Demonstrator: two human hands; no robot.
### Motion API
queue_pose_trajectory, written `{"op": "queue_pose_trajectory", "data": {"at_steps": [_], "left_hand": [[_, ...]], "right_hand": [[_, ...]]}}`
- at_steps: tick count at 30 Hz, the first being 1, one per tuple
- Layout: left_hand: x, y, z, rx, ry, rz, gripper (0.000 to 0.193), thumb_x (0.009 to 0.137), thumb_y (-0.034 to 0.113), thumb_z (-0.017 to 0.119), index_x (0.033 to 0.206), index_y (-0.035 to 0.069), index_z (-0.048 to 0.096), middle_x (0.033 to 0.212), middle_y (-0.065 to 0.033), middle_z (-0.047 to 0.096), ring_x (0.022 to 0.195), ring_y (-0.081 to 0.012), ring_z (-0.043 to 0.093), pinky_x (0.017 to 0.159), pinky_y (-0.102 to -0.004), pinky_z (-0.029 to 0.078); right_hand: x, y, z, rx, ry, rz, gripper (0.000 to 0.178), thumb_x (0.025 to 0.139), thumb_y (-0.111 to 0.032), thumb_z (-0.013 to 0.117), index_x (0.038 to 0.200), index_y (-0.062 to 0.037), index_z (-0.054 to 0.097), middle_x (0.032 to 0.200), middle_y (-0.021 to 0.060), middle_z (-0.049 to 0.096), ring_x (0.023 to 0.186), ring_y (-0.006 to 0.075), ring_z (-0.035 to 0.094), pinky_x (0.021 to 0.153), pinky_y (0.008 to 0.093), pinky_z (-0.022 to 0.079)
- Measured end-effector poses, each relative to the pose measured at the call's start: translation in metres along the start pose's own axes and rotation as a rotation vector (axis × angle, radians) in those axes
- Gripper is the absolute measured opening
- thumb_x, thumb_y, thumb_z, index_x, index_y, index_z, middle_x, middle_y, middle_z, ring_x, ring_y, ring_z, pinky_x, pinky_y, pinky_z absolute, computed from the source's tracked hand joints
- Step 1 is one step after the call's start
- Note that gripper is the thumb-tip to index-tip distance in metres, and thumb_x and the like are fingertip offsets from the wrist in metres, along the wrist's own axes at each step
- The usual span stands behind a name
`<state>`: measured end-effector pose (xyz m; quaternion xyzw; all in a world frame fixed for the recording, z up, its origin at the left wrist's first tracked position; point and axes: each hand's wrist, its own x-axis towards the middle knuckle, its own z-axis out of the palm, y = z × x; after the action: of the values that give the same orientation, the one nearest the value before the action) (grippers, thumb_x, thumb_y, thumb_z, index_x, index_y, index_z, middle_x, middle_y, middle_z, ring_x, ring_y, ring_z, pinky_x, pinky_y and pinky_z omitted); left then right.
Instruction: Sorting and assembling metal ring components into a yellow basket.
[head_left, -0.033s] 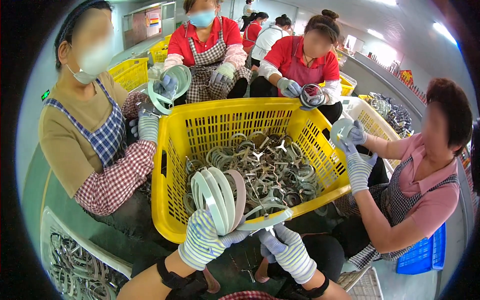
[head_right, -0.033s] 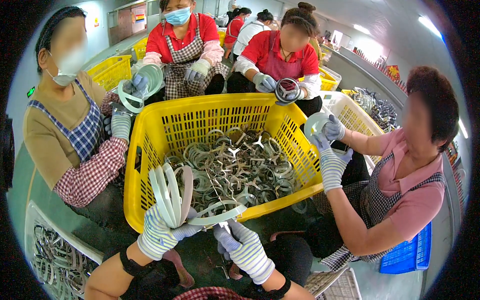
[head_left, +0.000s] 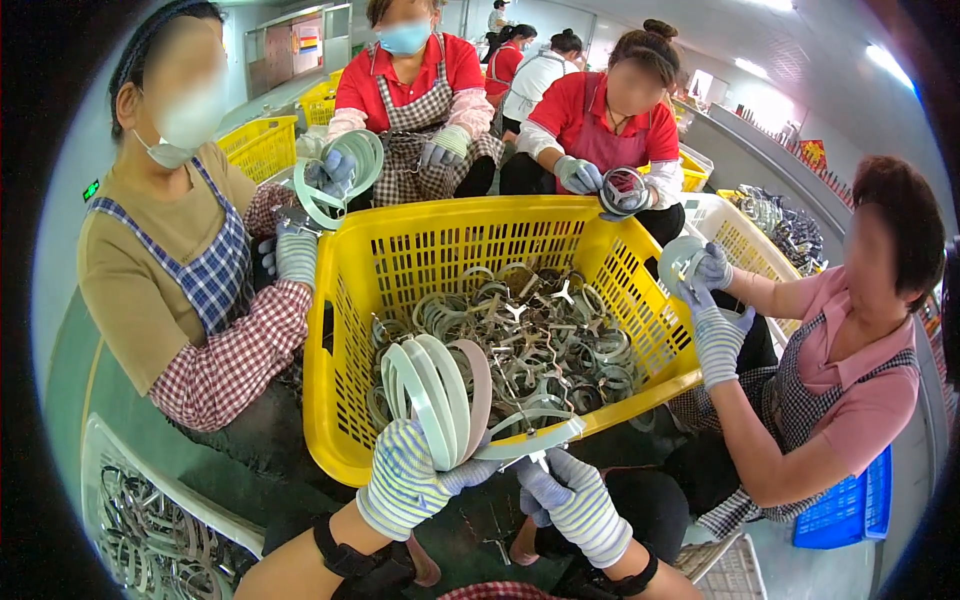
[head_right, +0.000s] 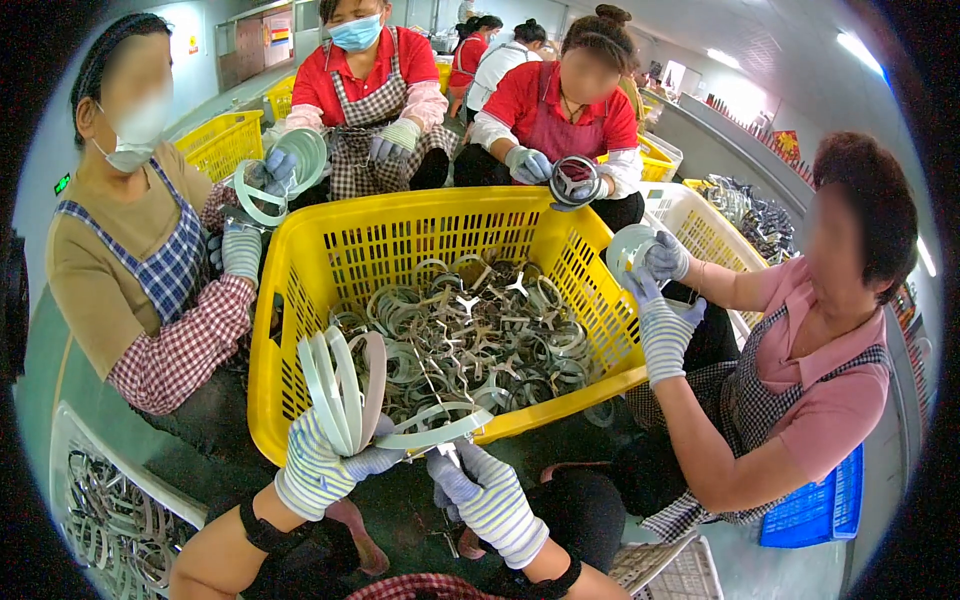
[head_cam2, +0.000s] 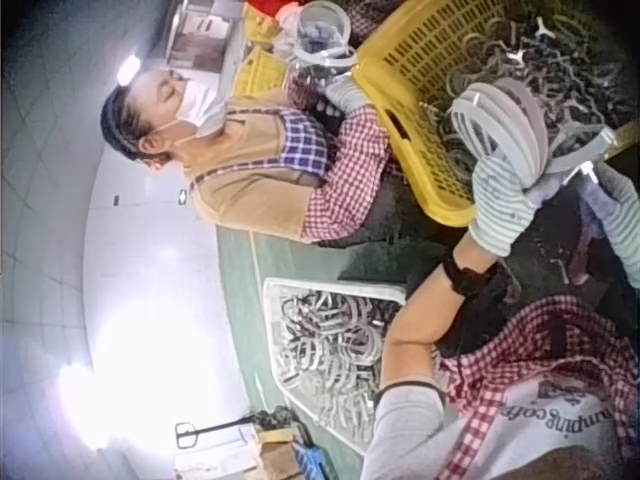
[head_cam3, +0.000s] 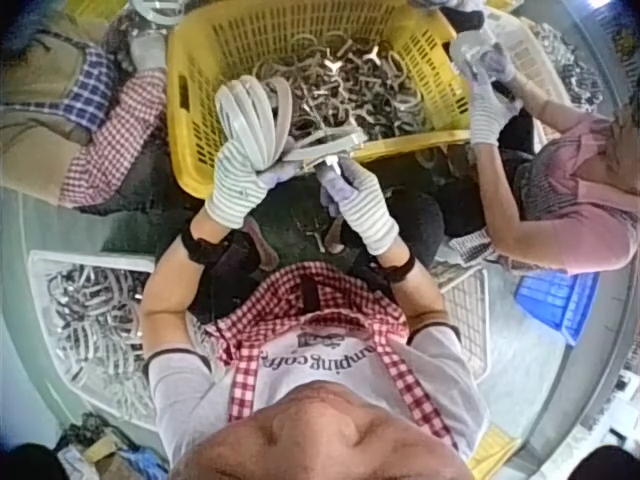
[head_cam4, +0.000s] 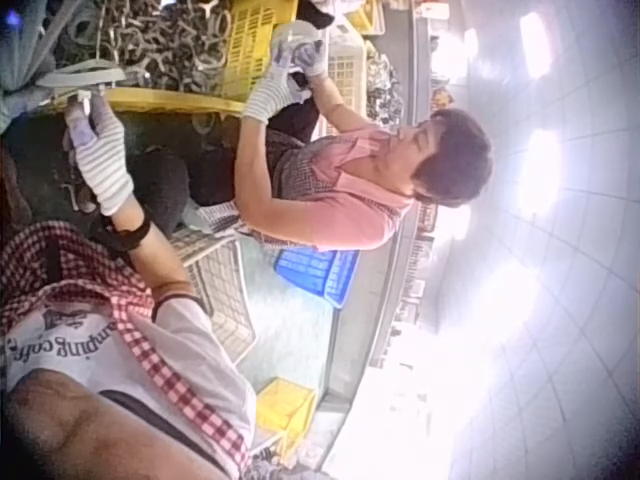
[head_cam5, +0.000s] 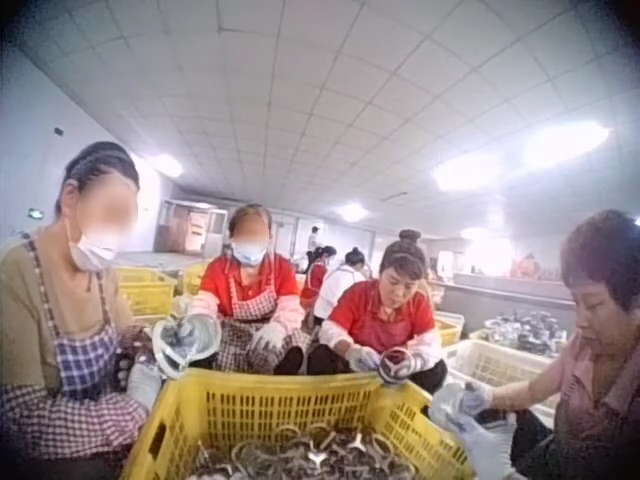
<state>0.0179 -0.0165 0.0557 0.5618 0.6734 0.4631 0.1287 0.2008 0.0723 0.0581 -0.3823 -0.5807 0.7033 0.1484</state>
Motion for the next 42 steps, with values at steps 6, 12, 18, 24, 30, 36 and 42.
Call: {"op": "queue_pose_trajectory", "data": {"at_steps": [6,12,18,24,30,36,42], "left_hand": [[0.002,-0.004,-0.002,0.132,-0.072,0.181,0.061,0.065,0.046,0.076,0.105,0.004,0.059,0.083,-0.0106,0.063,0.067,-0.0327,0.061,0.062,-0.0417,0.049],[0.000,0.000,0.000,0.074,0.010,0.153,0.056,0.066,0.040,0.078,0.105,0.005,0.059,0.087,-0.0118,0.064,0.068,-0.0335,0.062,0.059,-0.0407,0.049],[-0.003,0.005,-0.004,-0.076,-0.104,0.172,0.042,0.073,0.038,0.072,0.099,0.007,0.063,0.082,-0.0115,0.066,0.069,-0.0335,0.063,0.061,-0.0405,0.050],[-0.013,0.006,0.003,-0.414,-0.054,0.087,0.024,0.081,0.026,0.066,0.092,0.005,0.065,0.070,-0.0071,0.064,0.060,-0.0224,0.063,0.056,-0.0336,0.049],[-0.006,0.012,-0.001,-0.732,0.370,-0.336,0.060,0.086,0.064,0.044,0.076,0.007,0.057,0.056,0.0003,0.050,0.040,-0.0046,0.041,0.041,-0.0188,0.035],[-0.007,-0.001,-0.003,-0.719,0.043,-0.429,0.048,0.087,0.053,0.054,0.079,0.006,0.061,0.062,-0.0008,0.056,0.041,-0.0061,0.044,0.041,-0.0204,0.039],[-0.012,-0.005,0.012,-0.038,-0.575,0.142,0.036,0.085,0.037,0.057,0.103,0.007,0.064,0.085,-0.0170,0.066,0.079,-0.0343,0.064,0.071,-0.0395,0.050]], "right_hand": [[-0.001,-0.005,0.001,0.020,0.006,0.034,0.030,0.090,-0.035,0.057,0.095,-0.0051,0.058,0.063,-0.0007,0.055,0.051,0.0046,0.047,0.046,0.0193,0.038],[0.003,0.000,0.001,0.051,-0.010,0.032,0.026,0.091,-0.031,0.056,0.095,-0.0046,0.058,0.064,-0.0003,0.055,0.052,0.0055,0.049,0.047,0.0195,0.039],[0.012,0.018,-0.008,0.170,0.055,-0.315,0.028,0.092,-0.019,0.052,0.113,0.0001,0.054,0.072,0.0072,0.059,0.057,0.0147,0.054,0.052,0.0246,0.043],[0.016,0.037,-0.018,-0.230,-0.128,-0.448,0.031,0.093,-0.007,0.044,0.124,-0.0014,0.047,0.105,0.0085,0.058,0.089,0.0192,0.060,0.076,0.0315,0.052],[0.022,0.042,-0.010,0.260,-0.122,-0.258,0.018,0.091,-0.006,0.050,0.105,0.0016,0.057,0.099,0.0109,0.062,0.094,0.0199,0.061,0.084,0.0267,0.048],[0.015,0.036,-0.015,0.145,0.008,-0.447,0.028,0.089,-0.006,0.054,0.116,-0.0002,0.054,0.106,0.0082,0.062,0.092,0.0162,0.062,0.084,0.0293,0.050],[0.025,0.056,-0.031,-1.090,0.221,-0.840,0.032,0.092,-0.017,0.049,0.120,-0.0024,0.052,0.103,0.0074,0.064,0.082,0.0144,0.063,0.064,0.0293,0.050]]}}
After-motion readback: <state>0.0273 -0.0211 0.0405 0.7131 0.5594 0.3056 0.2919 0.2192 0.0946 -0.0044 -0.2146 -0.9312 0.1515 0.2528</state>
